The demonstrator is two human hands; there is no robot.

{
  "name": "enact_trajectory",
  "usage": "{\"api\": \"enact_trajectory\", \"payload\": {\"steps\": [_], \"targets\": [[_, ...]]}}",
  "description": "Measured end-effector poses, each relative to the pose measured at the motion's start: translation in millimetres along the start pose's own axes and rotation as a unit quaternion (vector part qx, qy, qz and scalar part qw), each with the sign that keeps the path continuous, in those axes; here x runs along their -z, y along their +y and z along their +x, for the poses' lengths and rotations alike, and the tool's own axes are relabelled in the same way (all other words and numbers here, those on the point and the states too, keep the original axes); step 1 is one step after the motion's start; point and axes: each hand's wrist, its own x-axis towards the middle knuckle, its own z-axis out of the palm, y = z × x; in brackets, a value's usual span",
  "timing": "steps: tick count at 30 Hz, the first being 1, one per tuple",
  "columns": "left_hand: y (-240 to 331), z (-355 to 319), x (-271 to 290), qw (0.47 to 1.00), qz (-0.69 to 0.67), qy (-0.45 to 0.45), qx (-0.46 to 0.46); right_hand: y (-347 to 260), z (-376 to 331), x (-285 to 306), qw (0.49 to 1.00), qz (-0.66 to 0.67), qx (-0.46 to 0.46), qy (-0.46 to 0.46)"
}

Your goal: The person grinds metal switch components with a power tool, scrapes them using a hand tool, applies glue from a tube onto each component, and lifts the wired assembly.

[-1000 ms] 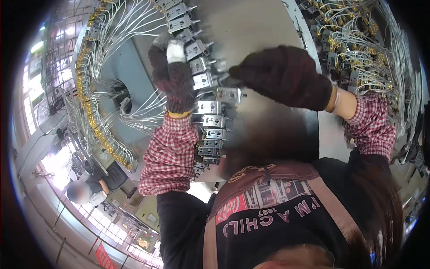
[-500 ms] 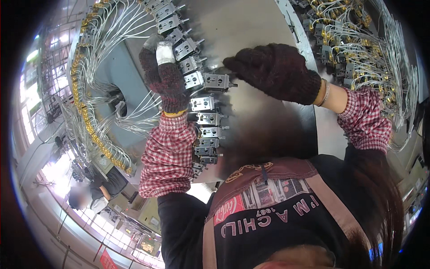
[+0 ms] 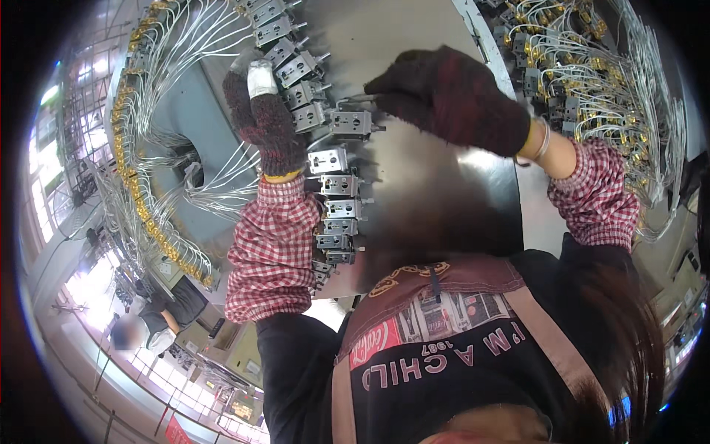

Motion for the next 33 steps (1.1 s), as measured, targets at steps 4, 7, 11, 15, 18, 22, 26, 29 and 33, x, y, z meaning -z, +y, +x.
{"api": "enact_trajectory", "payload": {"steps": [4, 7, 11, 15, 18, 22, 26, 29, 33], "targets": [[-35, 4, 21, 0.996, -0.057, -0.033, -0.055, -9, -9, 19, 0.995, 0.084, -0.045, -0.011], [-29, 3, 8, 0.983, -0.085, -0.041, -0.155, -13, -45, 19, 0.995, 0.011, 0.038, 0.094], [-44, 4, 8, 0.977, -0.173, -0.047, -0.111, -34, -65, 4, 0.982, -0.185, 0.012, 0.044], [-96, 14, 27, 0.97, 0.069, -0.045, -0.229, -46, -67, 5, 0.987, -0.132, -0.031, 0.085], [-94, 13, 17, 0.979, 0.042, -0.002, -0.199, -52, -70, 6, 0.984, -0.152, -0.016, 0.087], [-69, 15, 11, 0.995, -0.003, -0.064, -0.074, -39, -74, -5, 0.991, -0.056, -0.093, 0.075], [-46, 9, 14, 0.995, 0.011, -0.04, -0.089, -43, -68, 10, 0.979, 0.069, -0.191, 0.016], [-66, 19, 29, 0.981, -0.015, -0.07, -0.18, -67, -69, 11, 0.991, -0.022, -0.069, 0.112], [-50, 13, 13, 0.98, 0.031, -0.001, -0.197, -84, -61, -16, 0.987, -0.155, -0.049, 0.003]]}}
